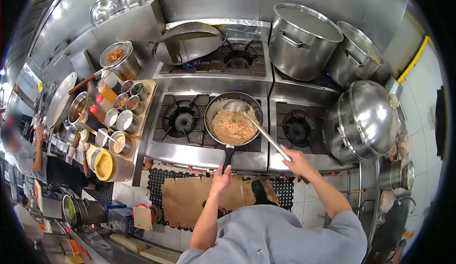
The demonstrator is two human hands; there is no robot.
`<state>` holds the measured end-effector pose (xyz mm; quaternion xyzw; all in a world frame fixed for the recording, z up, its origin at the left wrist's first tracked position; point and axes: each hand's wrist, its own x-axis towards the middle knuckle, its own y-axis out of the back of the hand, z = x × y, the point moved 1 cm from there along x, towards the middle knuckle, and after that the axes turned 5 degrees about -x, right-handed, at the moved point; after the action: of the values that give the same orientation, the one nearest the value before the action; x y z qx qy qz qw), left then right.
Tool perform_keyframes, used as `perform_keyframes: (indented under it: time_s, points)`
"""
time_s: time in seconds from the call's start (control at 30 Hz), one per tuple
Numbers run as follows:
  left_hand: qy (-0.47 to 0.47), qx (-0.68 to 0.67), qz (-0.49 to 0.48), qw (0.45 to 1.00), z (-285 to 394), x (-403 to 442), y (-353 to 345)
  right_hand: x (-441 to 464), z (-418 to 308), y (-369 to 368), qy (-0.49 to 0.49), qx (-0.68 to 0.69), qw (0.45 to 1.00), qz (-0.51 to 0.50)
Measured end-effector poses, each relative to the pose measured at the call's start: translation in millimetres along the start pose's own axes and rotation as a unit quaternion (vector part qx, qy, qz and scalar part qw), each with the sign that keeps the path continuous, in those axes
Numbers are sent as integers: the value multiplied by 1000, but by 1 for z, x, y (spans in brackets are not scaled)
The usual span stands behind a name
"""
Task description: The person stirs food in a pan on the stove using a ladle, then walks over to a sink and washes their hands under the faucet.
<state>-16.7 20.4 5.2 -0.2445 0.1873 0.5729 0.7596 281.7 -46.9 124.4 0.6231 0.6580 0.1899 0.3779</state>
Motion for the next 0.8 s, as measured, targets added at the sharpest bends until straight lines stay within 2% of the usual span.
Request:
perform_keyframes:
  time_s: [0.07,0.17,0.2,0.23,0.27,0.3,0.33,0.37,0.43,0.53,0.63,0.7,0.73,0.8]
  points:
    - [5,6,-5,1000,4,-2,-2,35,21,-6,99,-126,985,67]
    - [9,22,21,999,9,-3,-3,22,36,-20,103,-183,974,89]
    - [7,10,19,1000,6,-2,-2,5,37,-28,71,-190,977,59]
    - [6,-3,16,1000,4,-1,-3,-16,26,-32,9,-158,987,10]
    - [5,-7,15,1000,4,-2,-5,-36,24,-43,6,-127,992,18]
    - [-1,-16,22,1000,5,-3,-9,-52,17,-53,-14,-37,999,9]
    - [-6,-22,29,999,5,-4,-10,-65,24,-75,-2,4,999,54]
    - [-5,-23,30,999,4,-4,-10,-76,-11,-71,-121,176,977,-25]
    - [-11,-16,13,1000,3,-4,-8,-81,-45,-54,-167,388,904,-69]
    - [-5,13,39,999,1,-1,-6,-66,-39,-34,-91,344,933,-56]
    - [5,26,21,999,1,-2,-4,-21,-26,-21,-77,173,982,-2]
    - [5,23,22,999,3,-3,-4,20,-13,-16,-52,70,996,25]
    - [9,19,20,1000,4,-4,-5,39,3,-21,-4,17,999,41]
    - [14,19,18,1000,8,-5,-4,39,20,-31,40,-13,998,49]
